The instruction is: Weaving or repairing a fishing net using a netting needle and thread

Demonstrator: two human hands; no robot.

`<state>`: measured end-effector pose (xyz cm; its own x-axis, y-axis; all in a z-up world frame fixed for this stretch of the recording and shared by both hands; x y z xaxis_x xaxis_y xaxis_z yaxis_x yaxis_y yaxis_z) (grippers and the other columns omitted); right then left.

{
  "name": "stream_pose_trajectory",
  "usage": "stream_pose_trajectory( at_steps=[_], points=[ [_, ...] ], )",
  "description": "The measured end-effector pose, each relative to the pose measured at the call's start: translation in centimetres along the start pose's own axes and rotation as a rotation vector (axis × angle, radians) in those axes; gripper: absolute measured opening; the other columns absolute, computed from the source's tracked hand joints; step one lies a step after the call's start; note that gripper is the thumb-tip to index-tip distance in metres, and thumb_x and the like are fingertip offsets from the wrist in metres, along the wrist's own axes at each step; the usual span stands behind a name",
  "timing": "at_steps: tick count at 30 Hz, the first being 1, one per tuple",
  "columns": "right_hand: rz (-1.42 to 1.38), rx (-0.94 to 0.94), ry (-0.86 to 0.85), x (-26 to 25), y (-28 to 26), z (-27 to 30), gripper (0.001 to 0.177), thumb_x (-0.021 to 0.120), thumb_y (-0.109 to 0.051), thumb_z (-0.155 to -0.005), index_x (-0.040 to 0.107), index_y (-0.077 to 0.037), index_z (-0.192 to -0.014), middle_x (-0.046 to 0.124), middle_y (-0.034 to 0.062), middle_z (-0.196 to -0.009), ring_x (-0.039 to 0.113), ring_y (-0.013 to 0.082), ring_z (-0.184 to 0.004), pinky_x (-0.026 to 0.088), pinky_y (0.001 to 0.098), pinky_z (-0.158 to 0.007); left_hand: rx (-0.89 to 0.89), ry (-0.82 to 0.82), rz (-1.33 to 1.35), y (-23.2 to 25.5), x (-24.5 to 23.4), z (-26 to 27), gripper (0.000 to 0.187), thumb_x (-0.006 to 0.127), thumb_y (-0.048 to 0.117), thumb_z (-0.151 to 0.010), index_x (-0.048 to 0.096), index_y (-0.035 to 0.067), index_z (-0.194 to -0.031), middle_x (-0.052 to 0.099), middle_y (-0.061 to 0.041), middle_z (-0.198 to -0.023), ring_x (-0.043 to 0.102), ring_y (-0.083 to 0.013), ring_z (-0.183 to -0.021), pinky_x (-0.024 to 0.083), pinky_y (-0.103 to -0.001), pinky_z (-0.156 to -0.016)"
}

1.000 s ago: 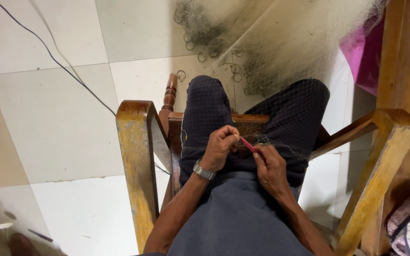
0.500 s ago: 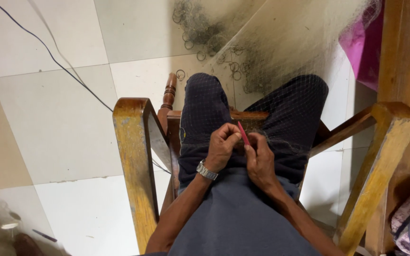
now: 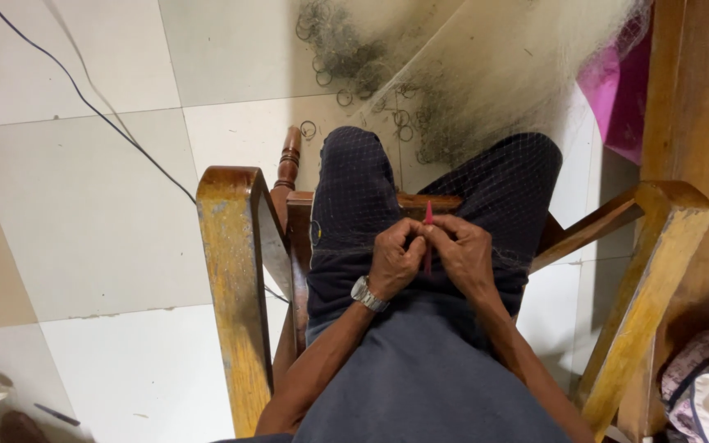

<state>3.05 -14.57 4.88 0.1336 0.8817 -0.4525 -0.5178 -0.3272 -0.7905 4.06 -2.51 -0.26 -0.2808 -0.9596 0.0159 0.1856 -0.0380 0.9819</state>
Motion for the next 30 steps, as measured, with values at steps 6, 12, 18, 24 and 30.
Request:
stream_pose_trajectory(
  at_steps=[6, 12, 18, 24, 30],
  points=[
    [-0.078, -0.067, 0.085, -0.6, 0.2, -2.3, 0.009, 0.069, -0.012, -0.08, 0.072, -0.011, -0.088, 0.066, 0.0061, -0.073, 0.058, 0.01, -0.071, 0.05, 0.0301, -0.067, -0.044, -0.003, 0.022, -0.3, -0.3, -0.1, 0.004, 0.059, 0.008, -0.076, 0.062, 0.009, -0.078, 0.063, -0.011, -0.067, 0.063, -0.0254, -0.066, 0.048, -0.034, -0.059],
    [-0.594, -0.057, 0.204, -3.6, -0.8, -7.5, 0.003, 0.05, -0.012, -0.093, 0.052, -0.01, -0.094, 0.063, 0.0086, -0.078, 0.064, 0.0136, -0.068, 0.053, 0.0251, -0.067, -0.227, -0.015, 0.125, -1.2, -1.2, -0.4, 0.004, 0.06, 0.009, -0.075, 0.063, 0.009, -0.075, 0.055, -0.005, -0.056, 0.05, -0.0114, -0.058, 0.043, -0.027, -0.052],
    [-0.704, -0.274, -0.107, -0.5, -11.9, -3.1, 0.01, 0.048, -0.006, -0.094, 0.054, 0.002, -0.096, 0.053, 0.0137, -0.058, 0.06, 0.0191, -0.046, 0.054, 0.0283, -0.046, -0.321, -0.037, 0.224, 0.2, -1.4, -1.1, 0.004, 0.059, 0.01, -0.074, 0.063, 0.009, -0.073, 0.051, 0.0, -0.056, 0.047, -0.0088, -0.057, 0.04, -0.023, -0.05],
    [-0.926, -0.571, -0.477, 2.8, -19.4, 1.3, 0.018, 0.047, -0.003, -0.087, 0.057, 0.011, -0.092, 0.051, 0.0125, -0.047, 0.043, 0.012, -0.033, 0.039, 0.0248, -0.029, -0.193, -0.02, 0.174, 0.1, -1.5, -0.9, 0.009, 0.055, 0.006, -0.079, 0.06, 0.0, -0.073, 0.048, -0.01, -0.052, 0.044, -0.0136, -0.055, 0.036, -0.03, -0.048],
    [-1.212, -0.507, -0.712, 10.9, -17.3, 5.7, 0.017, 0.046, -0.006, -0.094, 0.058, 0.004, -0.1, 0.053, 0.008, -0.057, 0.044, 0.0104, -0.039, 0.04, 0.0224, -0.035, -0.256, -0.07, 0.366, -0.3, -1.6, -0.5, 0.003, 0.062, 0.004, -0.078, 0.06, 0.004, -0.076, 0.046, -0.002, -0.051, 0.041, -0.0076, -0.048, 0.033, -0.019, -0.044]
  ],
)
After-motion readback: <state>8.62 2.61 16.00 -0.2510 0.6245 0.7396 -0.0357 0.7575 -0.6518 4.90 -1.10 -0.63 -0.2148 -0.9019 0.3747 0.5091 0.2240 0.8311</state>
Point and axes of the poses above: each hand's wrist, its own z-axis away from the middle knuckle, its own x-axis out of the palm, y = z × x, the point moved 3 cm from there along -z, towards the middle knuckle
